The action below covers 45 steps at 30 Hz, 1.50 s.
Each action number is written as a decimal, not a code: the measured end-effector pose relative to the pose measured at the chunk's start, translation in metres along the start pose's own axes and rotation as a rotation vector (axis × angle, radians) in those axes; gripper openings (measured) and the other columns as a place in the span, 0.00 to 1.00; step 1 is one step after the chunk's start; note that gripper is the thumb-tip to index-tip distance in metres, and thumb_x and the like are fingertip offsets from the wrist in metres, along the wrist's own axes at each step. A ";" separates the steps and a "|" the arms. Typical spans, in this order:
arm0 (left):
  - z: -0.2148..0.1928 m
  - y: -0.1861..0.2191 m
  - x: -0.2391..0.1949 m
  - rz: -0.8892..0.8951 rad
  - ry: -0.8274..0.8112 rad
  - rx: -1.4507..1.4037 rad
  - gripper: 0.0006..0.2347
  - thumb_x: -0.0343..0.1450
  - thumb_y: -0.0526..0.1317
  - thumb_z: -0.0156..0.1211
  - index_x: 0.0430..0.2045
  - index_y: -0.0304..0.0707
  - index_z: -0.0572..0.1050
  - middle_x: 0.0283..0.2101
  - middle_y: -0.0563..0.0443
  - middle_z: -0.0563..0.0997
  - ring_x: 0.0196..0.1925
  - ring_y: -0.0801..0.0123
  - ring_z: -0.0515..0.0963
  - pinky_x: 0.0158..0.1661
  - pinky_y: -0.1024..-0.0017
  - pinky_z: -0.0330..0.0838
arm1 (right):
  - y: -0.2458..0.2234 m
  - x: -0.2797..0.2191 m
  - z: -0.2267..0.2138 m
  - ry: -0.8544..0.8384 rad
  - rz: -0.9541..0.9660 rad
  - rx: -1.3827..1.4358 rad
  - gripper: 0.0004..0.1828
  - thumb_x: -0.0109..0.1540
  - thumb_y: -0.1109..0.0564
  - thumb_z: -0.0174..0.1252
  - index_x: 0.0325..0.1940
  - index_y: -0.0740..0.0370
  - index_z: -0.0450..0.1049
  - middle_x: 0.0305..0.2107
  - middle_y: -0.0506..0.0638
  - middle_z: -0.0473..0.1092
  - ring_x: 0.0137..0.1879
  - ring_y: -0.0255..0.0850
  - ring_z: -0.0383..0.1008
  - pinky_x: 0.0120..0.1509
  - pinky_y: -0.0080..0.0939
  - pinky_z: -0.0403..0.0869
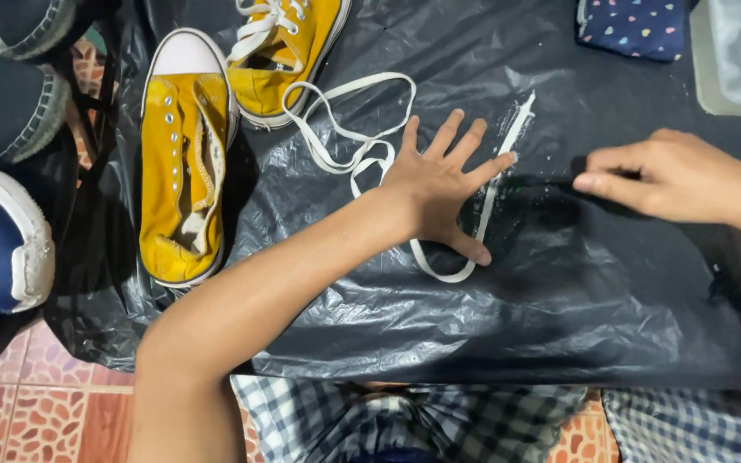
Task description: The person scrubs a white shoelace with a toothbrush on a black plastic sheet, repeatedly dipping the brush into a container of liquid and scrubbing different sections of the lace.
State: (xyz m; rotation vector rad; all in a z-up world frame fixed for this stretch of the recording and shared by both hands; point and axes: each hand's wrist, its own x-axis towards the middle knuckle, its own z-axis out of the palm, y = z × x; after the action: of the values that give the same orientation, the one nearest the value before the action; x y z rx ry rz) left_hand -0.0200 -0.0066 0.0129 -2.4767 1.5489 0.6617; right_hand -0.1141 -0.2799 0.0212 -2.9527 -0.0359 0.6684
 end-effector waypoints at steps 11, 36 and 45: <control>-0.023 0.003 -0.007 -0.108 -0.124 -0.085 0.59 0.57 0.78 0.58 0.74 0.62 0.24 0.78 0.48 0.17 0.78 0.48 0.16 0.64 0.24 0.17 | -0.035 0.001 0.009 -0.049 0.076 -0.357 0.18 0.69 0.30 0.44 0.36 0.36 0.71 0.13 0.42 0.70 0.23 0.40 0.71 0.32 0.40 0.68; 0.036 -0.046 0.057 0.341 0.681 -0.166 0.18 0.78 0.47 0.54 0.63 0.51 0.69 0.71 0.46 0.61 0.76 0.46 0.50 0.65 0.31 0.47 | -0.016 0.017 0.014 0.114 0.158 -0.229 0.24 0.72 0.32 0.38 0.52 0.46 0.73 0.23 0.55 0.78 0.37 0.60 0.79 0.39 0.55 0.74; 0.021 -0.024 0.044 0.155 0.453 -0.177 0.39 0.67 0.69 0.61 0.68 0.48 0.62 0.75 0.42 0.53 0.77 0.43 0.41 0.67 0.30 0.33 | -0.026 0.012 0.007 -0.004 0.182 -0.216 0.25 0.71 0.29 0.37 0.44 0.42 0.72 0.25 0.51 0.78 0.41 0.57 0.78 0.46 0.54 0.74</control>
State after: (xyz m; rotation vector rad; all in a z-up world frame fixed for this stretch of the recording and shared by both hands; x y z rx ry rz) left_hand 0.0115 -0.0239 -0.0276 -2.8017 1.9247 0.2727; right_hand -0.1061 -0.2533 0.0132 -3.1897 0.1730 0.7367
